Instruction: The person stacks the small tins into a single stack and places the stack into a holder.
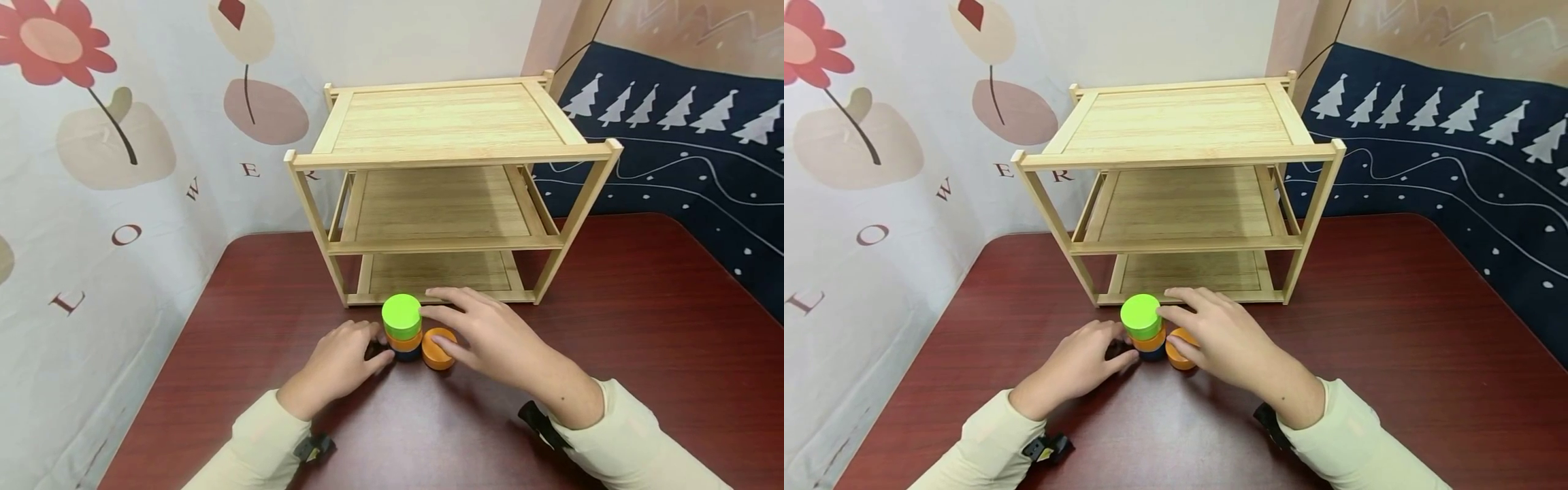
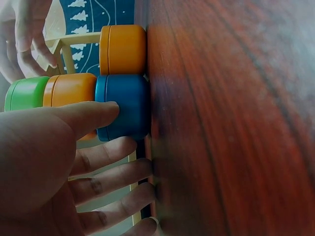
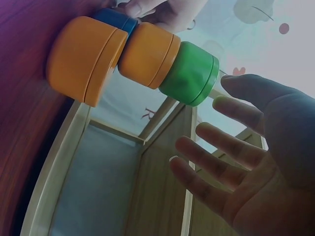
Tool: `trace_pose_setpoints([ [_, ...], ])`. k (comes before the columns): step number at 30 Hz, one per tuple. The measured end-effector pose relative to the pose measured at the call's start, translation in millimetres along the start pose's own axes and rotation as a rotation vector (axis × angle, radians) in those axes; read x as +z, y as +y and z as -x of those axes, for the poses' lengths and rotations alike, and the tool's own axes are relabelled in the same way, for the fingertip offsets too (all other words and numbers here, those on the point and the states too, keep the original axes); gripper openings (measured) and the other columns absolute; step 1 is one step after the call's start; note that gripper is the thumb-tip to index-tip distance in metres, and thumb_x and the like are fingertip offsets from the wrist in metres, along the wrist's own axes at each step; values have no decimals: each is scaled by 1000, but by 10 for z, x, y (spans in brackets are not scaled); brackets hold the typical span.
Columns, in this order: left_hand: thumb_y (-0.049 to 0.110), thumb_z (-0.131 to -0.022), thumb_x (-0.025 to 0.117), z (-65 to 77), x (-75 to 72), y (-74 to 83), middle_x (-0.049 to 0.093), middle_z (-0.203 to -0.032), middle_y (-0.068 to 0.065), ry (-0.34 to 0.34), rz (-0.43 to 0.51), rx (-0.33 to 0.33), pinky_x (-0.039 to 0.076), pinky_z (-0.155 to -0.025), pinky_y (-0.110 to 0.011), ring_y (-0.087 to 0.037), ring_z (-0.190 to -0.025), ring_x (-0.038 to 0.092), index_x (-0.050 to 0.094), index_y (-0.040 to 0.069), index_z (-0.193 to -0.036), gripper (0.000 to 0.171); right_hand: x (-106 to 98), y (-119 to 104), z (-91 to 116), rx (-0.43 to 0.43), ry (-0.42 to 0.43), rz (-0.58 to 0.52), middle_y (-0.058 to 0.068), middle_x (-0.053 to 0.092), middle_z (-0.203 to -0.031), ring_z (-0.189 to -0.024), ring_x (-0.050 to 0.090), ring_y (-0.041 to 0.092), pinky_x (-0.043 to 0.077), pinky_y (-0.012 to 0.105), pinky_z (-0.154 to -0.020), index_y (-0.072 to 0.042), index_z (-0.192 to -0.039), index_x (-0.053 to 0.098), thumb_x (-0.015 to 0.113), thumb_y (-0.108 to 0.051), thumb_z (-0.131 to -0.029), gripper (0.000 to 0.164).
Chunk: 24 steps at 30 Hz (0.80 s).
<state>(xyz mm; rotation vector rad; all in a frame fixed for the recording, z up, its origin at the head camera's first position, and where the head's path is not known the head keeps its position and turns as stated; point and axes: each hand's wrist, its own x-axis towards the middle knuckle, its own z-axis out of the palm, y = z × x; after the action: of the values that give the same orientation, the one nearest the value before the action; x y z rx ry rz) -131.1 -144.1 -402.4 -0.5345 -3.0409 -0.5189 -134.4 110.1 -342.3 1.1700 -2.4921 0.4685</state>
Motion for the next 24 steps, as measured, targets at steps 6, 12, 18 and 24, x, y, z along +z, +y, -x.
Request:
trace_pose_setpoints([
  [6,36,-86,78,2,-3,-2,69,-92,8,-6,2,-8,54,-81,-44,-17,-94,64,69,21,-94,19,3,7,5,1,-2,1,7,62,-135,-120,64,25,54,43,-95,-19,-126,69,77,-26,-88,39],
  [12,36,-87,77,-4,-4,-1,69,-92,8,-13,5,-14,54,-82,-45,-18,-95,64,69,21,-95,19,5,7,6,0,-3,-3,6,63,-134,-118,64,25,54,43,-95,-19,-125,69,78,-25,-87,40],
  [18,36,-87,77,-3,-4,2,69,-92,8,-17,2,-21,53,-83,-45,-17,-95,64,69,21,-94,19,19,15,4,-4,-9,-9,5,64,-133,-118,64,24,55,41,-94,-19,-125,69,78,-24,-87,40],
  [24,36,-87,77,3,-4,2,70,-92,8,-9,1,-12,54,-83,-45,-17,-95,64,69,21,-94,19,37,32,4,6,-10,-8,6,64,-132,-116,65,25,55,42,-93,-19,-124,70,79,-25,-87,38],
])
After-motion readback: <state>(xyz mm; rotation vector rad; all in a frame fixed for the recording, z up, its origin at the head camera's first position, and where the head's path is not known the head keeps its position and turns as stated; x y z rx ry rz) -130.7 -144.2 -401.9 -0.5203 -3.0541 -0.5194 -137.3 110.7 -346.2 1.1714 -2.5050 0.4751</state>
